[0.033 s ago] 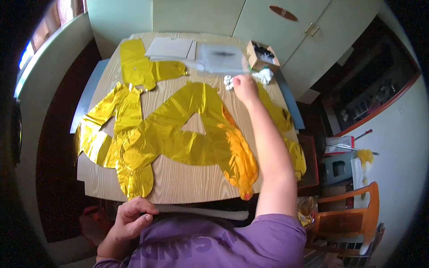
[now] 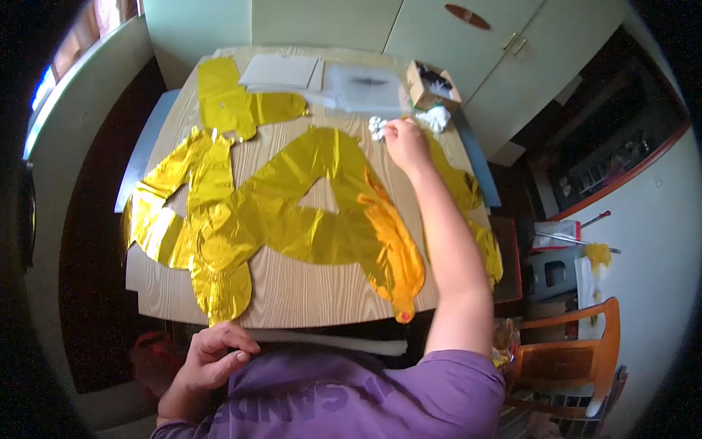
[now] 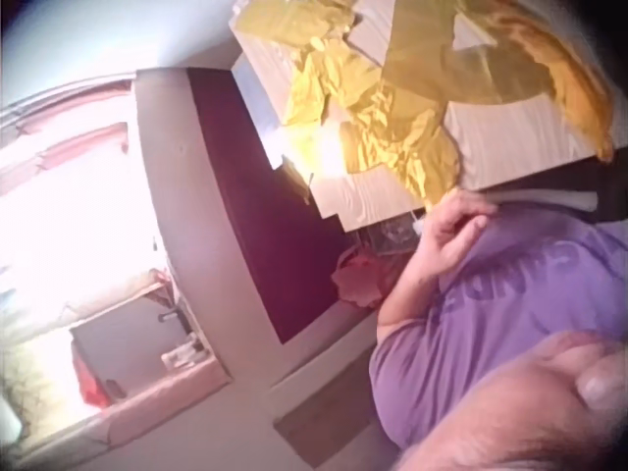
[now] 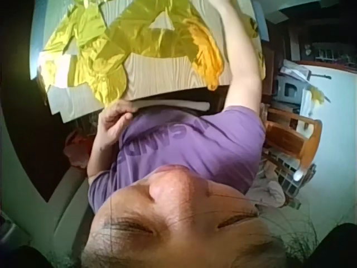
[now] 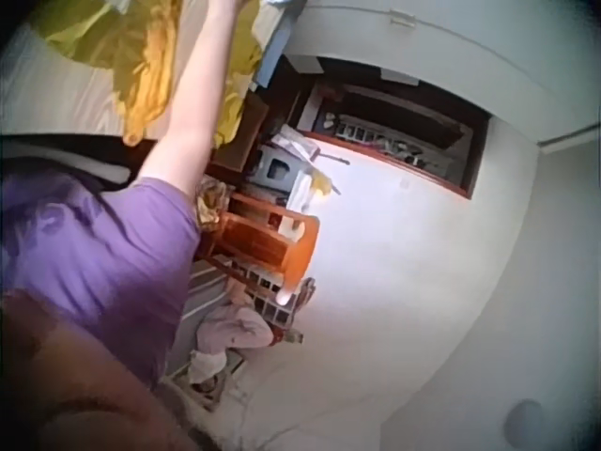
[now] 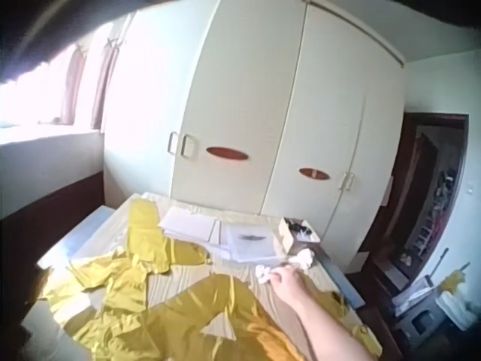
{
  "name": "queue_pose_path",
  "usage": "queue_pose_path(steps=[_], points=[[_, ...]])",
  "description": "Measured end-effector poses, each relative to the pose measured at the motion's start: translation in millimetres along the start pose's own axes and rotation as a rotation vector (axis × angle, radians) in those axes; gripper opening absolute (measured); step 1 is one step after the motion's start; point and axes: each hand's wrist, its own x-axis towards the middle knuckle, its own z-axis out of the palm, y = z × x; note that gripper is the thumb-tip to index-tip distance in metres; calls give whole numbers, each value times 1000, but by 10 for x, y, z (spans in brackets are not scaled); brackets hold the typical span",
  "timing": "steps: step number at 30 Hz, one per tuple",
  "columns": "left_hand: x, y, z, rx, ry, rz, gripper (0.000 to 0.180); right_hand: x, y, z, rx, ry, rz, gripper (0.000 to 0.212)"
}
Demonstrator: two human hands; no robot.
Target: Arranging gold foil alphabet balloons on a table and tying strings to them.
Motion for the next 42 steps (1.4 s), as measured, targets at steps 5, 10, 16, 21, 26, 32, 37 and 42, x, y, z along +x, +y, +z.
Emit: queue_pose_path(steps=[5, 10, 16, 21, 26, 32, 37, 42], points=[[-272, -145, -76, -18, -382, -109, 10, -1189, -1519, -919, 392, -636, -93, 6], [-546, -677, -71, 431, -251, -387, 14, -2631, -1922, -915, 808, -1165, -164, 10], [-484, -1647, -179, 664, -14, -412, 27, -3466, -1667, 313, 560, -1086, 389, 26], [-222, -1792, -48, 559, -210, -542, 29, -3646, -1706, 827, 606, -1174, 314, 30], [-281, -1961, -62, 573, -254, -500, 29, -3560, -1827, 964, 623, -1262, 305, 32], [-329, -2013, -74, 538, -210, -537, 25, -3494, -1858, 1014, 561, -1280, 215, 29], [-308, -2008, -82, 558, -212, -496, 24, -3468, -1815, 1034, 546, -1237, 201, 25], [-278, -1975, -81, 567, -202, -469, 27, -3409, -1846, 957, 574, -1198, 295, 25]])
